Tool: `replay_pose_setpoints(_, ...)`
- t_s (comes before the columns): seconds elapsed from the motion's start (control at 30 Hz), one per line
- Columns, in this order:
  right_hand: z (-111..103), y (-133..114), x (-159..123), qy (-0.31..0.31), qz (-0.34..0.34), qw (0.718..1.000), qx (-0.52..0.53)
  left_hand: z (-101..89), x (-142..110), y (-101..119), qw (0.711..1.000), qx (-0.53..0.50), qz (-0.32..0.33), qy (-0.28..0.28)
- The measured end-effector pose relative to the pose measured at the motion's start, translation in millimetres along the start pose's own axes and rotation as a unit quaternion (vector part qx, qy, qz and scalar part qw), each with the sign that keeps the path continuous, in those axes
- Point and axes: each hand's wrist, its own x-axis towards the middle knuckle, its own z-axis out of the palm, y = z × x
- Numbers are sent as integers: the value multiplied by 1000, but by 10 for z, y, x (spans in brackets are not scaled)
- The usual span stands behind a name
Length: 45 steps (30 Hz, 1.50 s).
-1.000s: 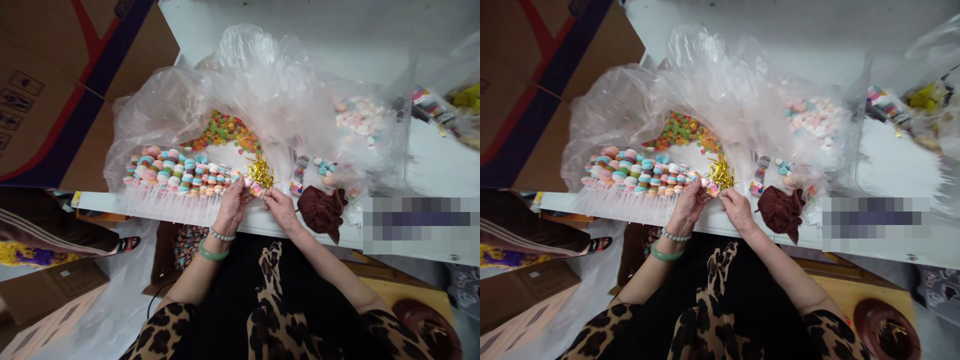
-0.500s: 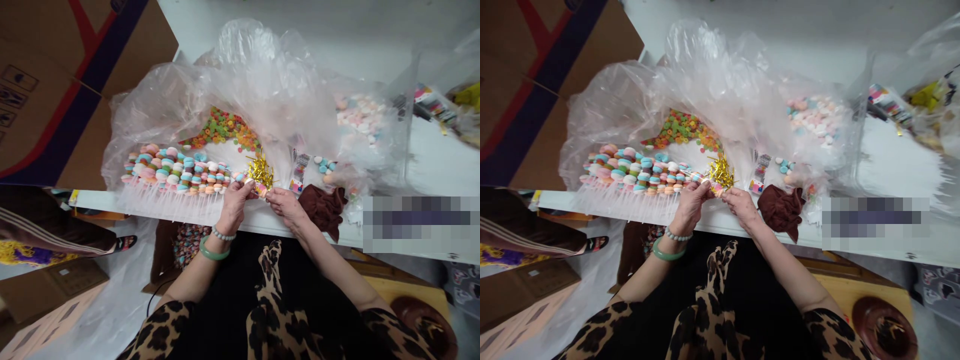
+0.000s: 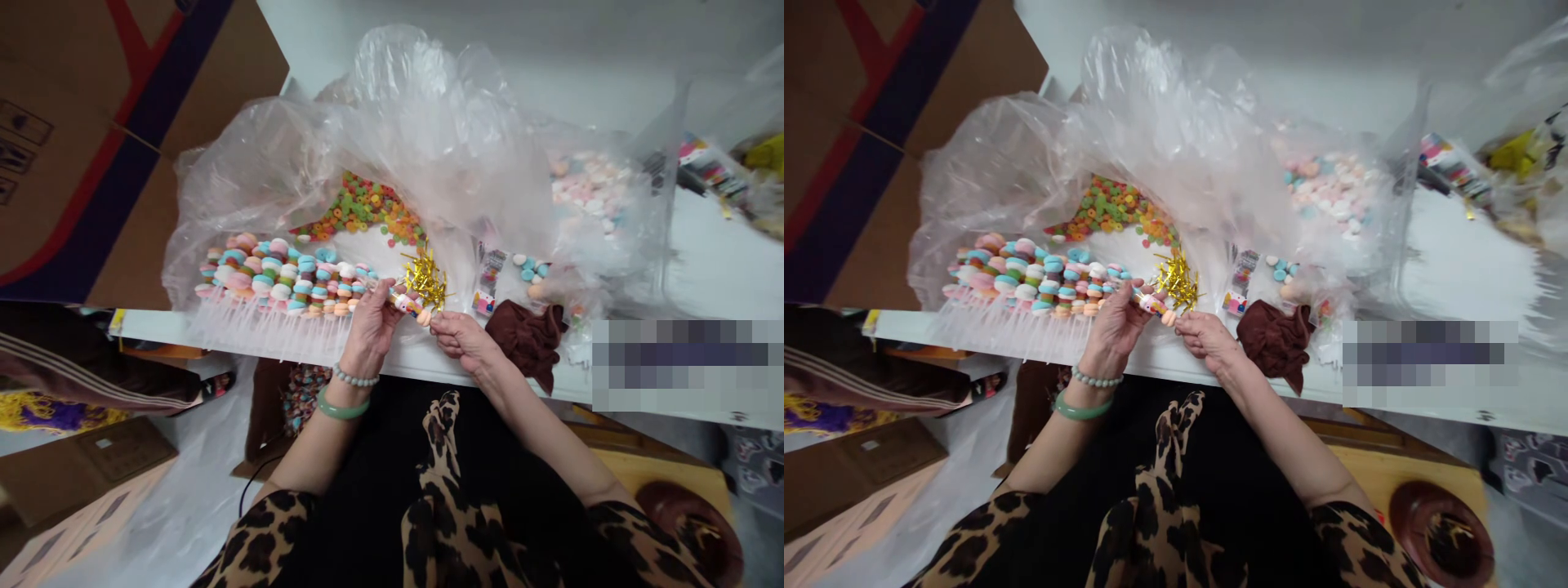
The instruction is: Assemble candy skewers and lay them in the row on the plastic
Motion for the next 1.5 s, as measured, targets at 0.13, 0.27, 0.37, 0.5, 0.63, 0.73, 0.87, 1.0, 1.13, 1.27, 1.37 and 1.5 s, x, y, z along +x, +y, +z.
replay_pose_setpoints(0.13, -29, 37, 27, 17, -19, 999, -28, -69, 8, 47, 999, 34, -2, 26)
replay_pose_setpoints(0.27, -41, 72, 44, 14, -36, 998, -57, -127, 13, 106, 996, 79, -2, 46)
replay_pose_setpoints(0.37, -19, 80, 44, 15, -46, 996, -68, -114, -15, 99, 995, 94, 6, 36)
replay_pose_setpoints(0.5, 39, 93, 30, 31, -75, 993, -89, -55, -86, -11, 996, 87, 0, -9)
replay_pose_setpoints(0.63, 75, 146, 17, 85, -153, 969, -174, -35, -125, -142, 997, 68, -34, -28)
replay_pose_setpoints(0.73, 86, 194, -13, 170, -244, 900, -318, -28, -160, -220, 996, 34, -61, -51)
replay_pose_setpoints(0.87, 77, 224, -107, 218, -305, 789, -486, -7, -207, -266, 991, 27, -102, -79)
replay_pose_setpoints(1.0, 10, 222, -206, 152, -317, 800, -487, -26, -156, -207, 995, 60, -51, -64)
replay_pose_setpoints(1.13, -4, 229, -213, 133, -271, 832, -464, -54, -112, -221, 986, 146, 2, -82)
replay_pose_setpoints(1.27, 48, 283, -139, 173, -323, 777, -512, -25, -163, -338, 990, 109, -39, -85)
replay_pose_setpoints(1.37, 45, 318, -106, 212, -325, 756, -526, 22, -222, -383, 985, 55, -117, -119)
replay_pose_setpoints(1.5, 11, 313, -142, 211, -336, 737, -547, 54, -284, -362, 982, 52, -129, -127)
